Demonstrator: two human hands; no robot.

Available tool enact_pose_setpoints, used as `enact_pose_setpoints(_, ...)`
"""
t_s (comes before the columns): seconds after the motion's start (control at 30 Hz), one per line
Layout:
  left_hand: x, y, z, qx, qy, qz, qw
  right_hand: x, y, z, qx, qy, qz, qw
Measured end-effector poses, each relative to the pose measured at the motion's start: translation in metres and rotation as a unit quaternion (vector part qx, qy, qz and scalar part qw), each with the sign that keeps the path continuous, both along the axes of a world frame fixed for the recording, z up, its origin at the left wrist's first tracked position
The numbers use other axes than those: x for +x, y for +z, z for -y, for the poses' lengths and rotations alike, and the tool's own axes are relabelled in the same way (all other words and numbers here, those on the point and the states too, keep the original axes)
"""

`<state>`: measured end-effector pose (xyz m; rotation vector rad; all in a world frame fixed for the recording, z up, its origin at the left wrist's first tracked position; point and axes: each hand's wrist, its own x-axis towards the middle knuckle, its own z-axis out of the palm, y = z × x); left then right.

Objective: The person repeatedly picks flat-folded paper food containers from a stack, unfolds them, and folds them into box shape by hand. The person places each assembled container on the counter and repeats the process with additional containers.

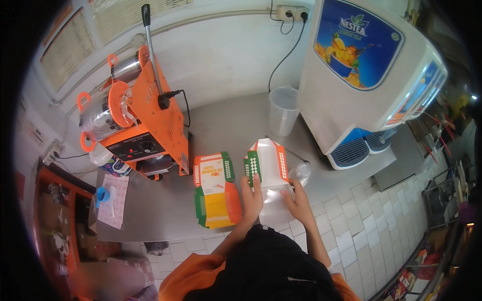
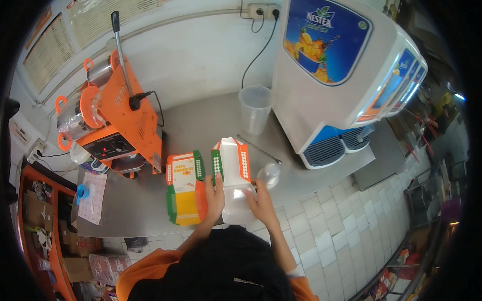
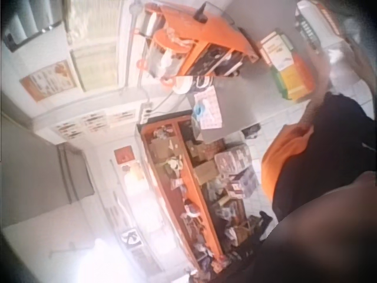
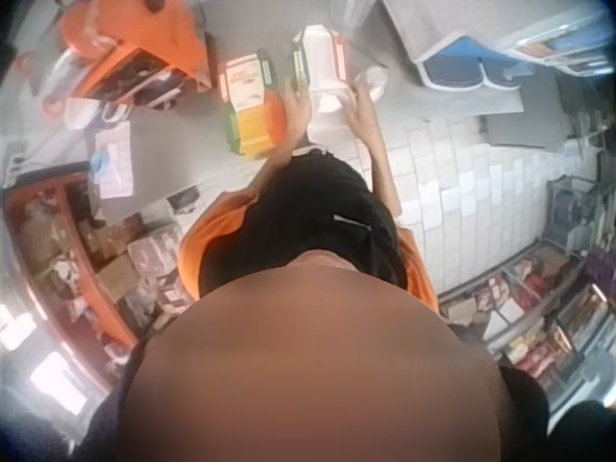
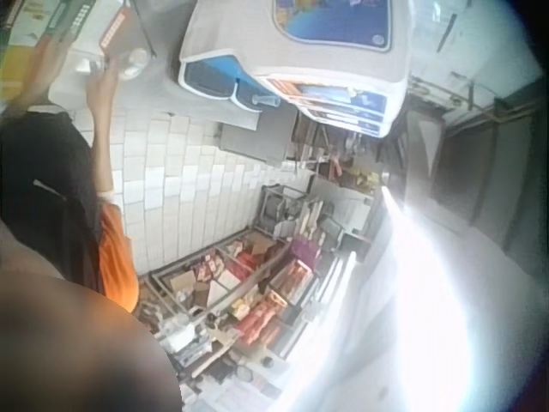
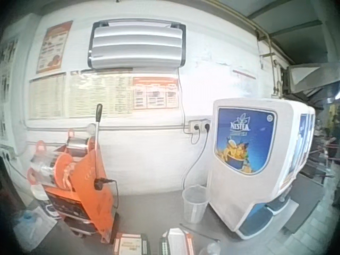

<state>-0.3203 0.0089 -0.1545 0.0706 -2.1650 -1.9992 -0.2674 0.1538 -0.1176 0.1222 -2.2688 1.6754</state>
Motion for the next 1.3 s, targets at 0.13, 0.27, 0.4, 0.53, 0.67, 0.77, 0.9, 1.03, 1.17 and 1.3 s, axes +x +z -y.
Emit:
enact_pose_setpoints(0.13,-0.040,-0.046,0.011,-0.137,0.023,0.017,0.990,-0.051,-0.057,0.016,0.165,-0.092,0.118,0.975)
enact_pose_setpoints(0.27,-0.051,-0.093,0.017,-0.205,0.031,0.029,0.978,-0.066,-0.110,0.023,0.269,-0.098,0.101,0.953)
enact_pose_setpoints(0.4,-0.049,-0.120,0.015,-0.139,0.051,0.007,0.989,-0.059,-0.138,0.028,0.272,-0.123,0.092,0.950)
enact_pose_setpoints(0.53,-0.050,-0.124,0.014,-0.072,0.082,-0.090,0.990,-0.054,-0.139,0.034,0.223,-0.134,0.002,0.966)
enact_pose_setpoints(0.67,-0.050,-0.120,0.019,-0.266,-0.004,-0.063,0.962,-0.061,-0.132,0.037,0.314,-0.099,-0.031,0.944)
enact_pose_setpoints(0.77,-0.049,-0.120,0.023,-0.311,-0.027,-0.066,0.948,-0.067,-0.132,0.036,0.352,-0.058,-0.006,0.934)
enact_pose_setpoints(0.9,-0.052,-0.126,0.027,-0.427,-0.094,-0.104,0.893,-0.070,-0.141,0.032,0.328,-0.041,0.033,0.943)
enact_pose_setpoints(1.03,-0.053,-0.132,0.030,-0.352,-0.131,-0.141,0.916,-0.071,-0.148,0.030,0.297,-0.037,0.028,0.954)
enact_pose_setpoints(1.17,-0.051,-0.133,0.029,-0.294,-0.159,-0.064,0.940,-0.071,-0.150,0.029,0.275,-0.028,0.073,0.958)
enact_pose_setpoints(1.3,-0.051,-0.118,0.029,-0.260,-0.155,-0.054,0.951,-0.071,-0.150,0.028,0.285,-0.028,0.079,0.955)
